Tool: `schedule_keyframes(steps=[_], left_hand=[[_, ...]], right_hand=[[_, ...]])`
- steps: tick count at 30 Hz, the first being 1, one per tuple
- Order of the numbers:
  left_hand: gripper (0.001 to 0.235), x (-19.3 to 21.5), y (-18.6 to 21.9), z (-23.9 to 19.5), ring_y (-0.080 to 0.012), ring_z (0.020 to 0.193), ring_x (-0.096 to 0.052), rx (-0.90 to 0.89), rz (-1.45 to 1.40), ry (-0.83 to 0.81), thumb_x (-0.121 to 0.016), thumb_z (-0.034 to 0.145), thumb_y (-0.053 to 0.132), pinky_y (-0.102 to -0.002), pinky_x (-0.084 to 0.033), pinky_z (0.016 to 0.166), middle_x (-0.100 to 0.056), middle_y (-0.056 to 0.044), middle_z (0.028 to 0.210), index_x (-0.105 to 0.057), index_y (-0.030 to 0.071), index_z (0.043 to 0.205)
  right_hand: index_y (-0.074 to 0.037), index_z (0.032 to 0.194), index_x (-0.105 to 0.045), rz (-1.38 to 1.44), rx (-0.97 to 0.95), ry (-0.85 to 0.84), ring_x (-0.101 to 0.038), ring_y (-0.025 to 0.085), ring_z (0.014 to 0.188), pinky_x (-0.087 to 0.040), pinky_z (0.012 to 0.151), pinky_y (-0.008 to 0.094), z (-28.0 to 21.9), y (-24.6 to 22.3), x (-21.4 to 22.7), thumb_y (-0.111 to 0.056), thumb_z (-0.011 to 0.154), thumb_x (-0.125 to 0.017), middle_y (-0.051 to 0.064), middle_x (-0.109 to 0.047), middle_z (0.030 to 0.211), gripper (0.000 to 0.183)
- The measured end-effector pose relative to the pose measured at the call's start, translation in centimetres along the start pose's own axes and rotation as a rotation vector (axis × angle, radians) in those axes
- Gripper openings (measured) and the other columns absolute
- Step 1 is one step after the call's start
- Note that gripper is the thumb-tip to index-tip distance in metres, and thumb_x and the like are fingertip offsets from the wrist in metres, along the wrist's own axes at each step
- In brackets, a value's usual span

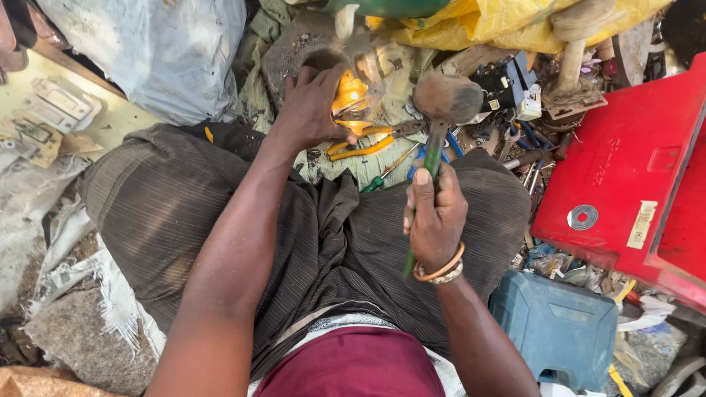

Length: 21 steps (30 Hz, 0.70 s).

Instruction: The person sits cross-legged and uses a screwdriver to scrape and clean the interior of a yellow plastic housing. They then switch to a small black electrical component, using the screwdriver to adjust internal parts and wires.

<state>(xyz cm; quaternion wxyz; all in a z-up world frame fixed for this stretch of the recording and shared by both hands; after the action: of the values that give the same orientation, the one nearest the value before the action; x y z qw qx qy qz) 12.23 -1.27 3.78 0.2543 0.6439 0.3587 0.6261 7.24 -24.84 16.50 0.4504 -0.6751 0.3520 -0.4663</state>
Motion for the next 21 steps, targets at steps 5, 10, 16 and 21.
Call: schedule_keyframes(steps=[5,10,16,21], left_hand=[[0.135,0.1,-0.5,0.2,-0.0413,0.139,-0.042,0.029,-0.013,-0.011,-0.103,0.043,0.048,-0.064,-0.025,0.117,-0.054,-0.016,0.146,-0.034,0.010,0.153],[0.143,-0.3,-1.3,0.0,-0.0409,0.139,-0.046,-0.012,-0.027,-0.033,-0.103,0.041,0.043,-0.058,-0.029,0.119,-0.050,-0.020,0.150,-0.027,0.008,0.156],[0.144,-0.5,-1.3,-0.4,-0.0446,0.144,-0.040,-0.057,-0.035,-0.028,-0.103,0.045,0.036,-0.057,-0.029,0.118,-0.043,-0.021,0.156,-0.020,0.009,0.159],[0.130,0.2,-1.9,-0.7,-0.0459,0.146,-0.033,-0.076,-0.130,-0.148,-0.095,0.064,0.044,-0.058,-0.022,0.119,-0.031,-0.023,0.162,-0.017,0.011,0.163]], right_hand=[[-0.007,0.105,-0.061,0.350,-0.449,0.023,-0.044,0.004,0.038,-0.035,0.029,0.020,-1.4,7.7,-2.2,-0.032,0.105,-0.050,-0.005,-0.048,0.061,0.028],[0.002,0.123,-0.061,0.330,-0.741,-0.251,-0.070,0.017,0.064,-0.058,0.055,0.029,-2.3,16.1,-5.7,-0.032,0.100,-0.062,0.014,-0.074,0.093,0.041],[0.004,0.148,-0.046,-0.167,0.073,0.033,-0.066,0.034,0.118,-0.052,0.090,0.042,4.0,9.8,-6.5,-0.041,0.111,-0.064,0.023,-0.060,0.138,0.061],[-0.003,0.138,-0.057,0.490,-0.458,0.042,-0.071,0.028,0.096,-0.061,0.084,0.047,9.0,13.5,-10.3,-0.025,0.089,-0.076,0.022,-0.060,0.125,0.057]])
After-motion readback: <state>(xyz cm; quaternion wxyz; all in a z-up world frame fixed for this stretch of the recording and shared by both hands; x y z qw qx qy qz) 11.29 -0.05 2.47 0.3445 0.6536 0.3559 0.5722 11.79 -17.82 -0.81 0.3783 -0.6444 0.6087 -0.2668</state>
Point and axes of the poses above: each hand's wrist, its own z-axis towards the middle knuckle, its own x-axis out of the back of the hand, y = z × x, the point moved 6 cm from there along z, towards the middle knuckle
